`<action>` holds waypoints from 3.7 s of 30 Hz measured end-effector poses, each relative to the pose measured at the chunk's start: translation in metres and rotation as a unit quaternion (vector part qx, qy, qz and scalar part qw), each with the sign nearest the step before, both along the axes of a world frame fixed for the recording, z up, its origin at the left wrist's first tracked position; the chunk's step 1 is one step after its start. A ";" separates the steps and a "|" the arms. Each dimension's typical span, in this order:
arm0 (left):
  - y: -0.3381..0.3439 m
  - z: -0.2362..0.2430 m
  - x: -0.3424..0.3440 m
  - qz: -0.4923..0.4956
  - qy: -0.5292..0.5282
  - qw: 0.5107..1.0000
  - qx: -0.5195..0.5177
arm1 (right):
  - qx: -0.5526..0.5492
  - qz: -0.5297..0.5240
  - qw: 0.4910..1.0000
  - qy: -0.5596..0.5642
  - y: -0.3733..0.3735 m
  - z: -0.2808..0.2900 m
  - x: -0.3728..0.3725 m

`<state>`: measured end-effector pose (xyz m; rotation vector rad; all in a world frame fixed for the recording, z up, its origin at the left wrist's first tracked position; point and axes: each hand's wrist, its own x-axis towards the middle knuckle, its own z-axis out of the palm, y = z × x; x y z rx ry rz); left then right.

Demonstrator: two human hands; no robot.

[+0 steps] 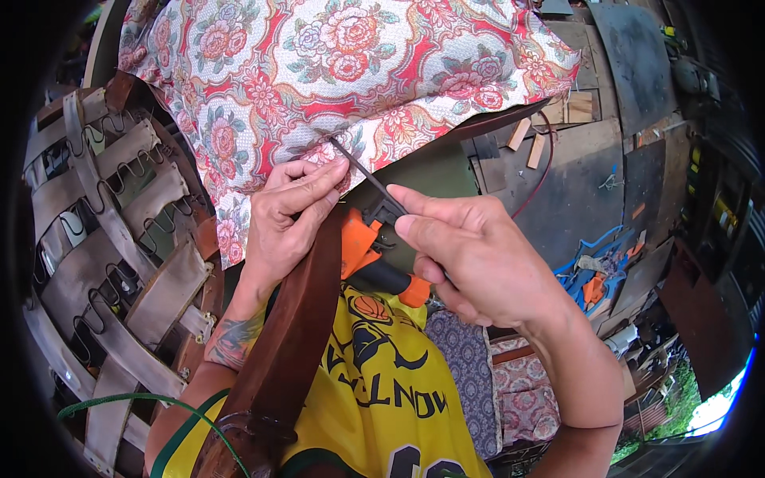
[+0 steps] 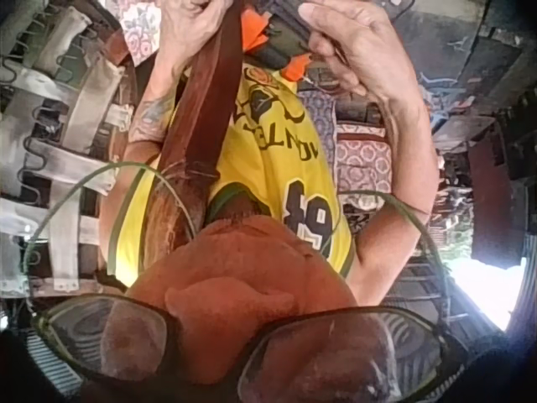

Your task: The person attaches fabric to a wooden chair frame. The person aligns the patterned fabric, uses a pneumatic stapler to secure the edges, and trims excess material and old upholstery strips using pliers and a screwdriver.

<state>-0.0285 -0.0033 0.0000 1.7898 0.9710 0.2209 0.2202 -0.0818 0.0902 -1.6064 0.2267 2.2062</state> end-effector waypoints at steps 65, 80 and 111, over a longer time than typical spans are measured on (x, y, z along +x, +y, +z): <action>0.366 -0.050 -0.022 0.047 0.169 0.887 0.427 | 0.662 0.254 0.396 -0.583 0.156 -0.122 -0.052; 0.272 0.018 0.026 -0.074 -0.063 0.927 0.363 | 0.650 0.012 0.411 -0.639 0.162 -0.070 0.004; 0.125 -0.028 0.016 -0.103 0.092 0.924 0.356 | 0.098 -0.102 0.989 0.038 -0.046 -0.044 -0.059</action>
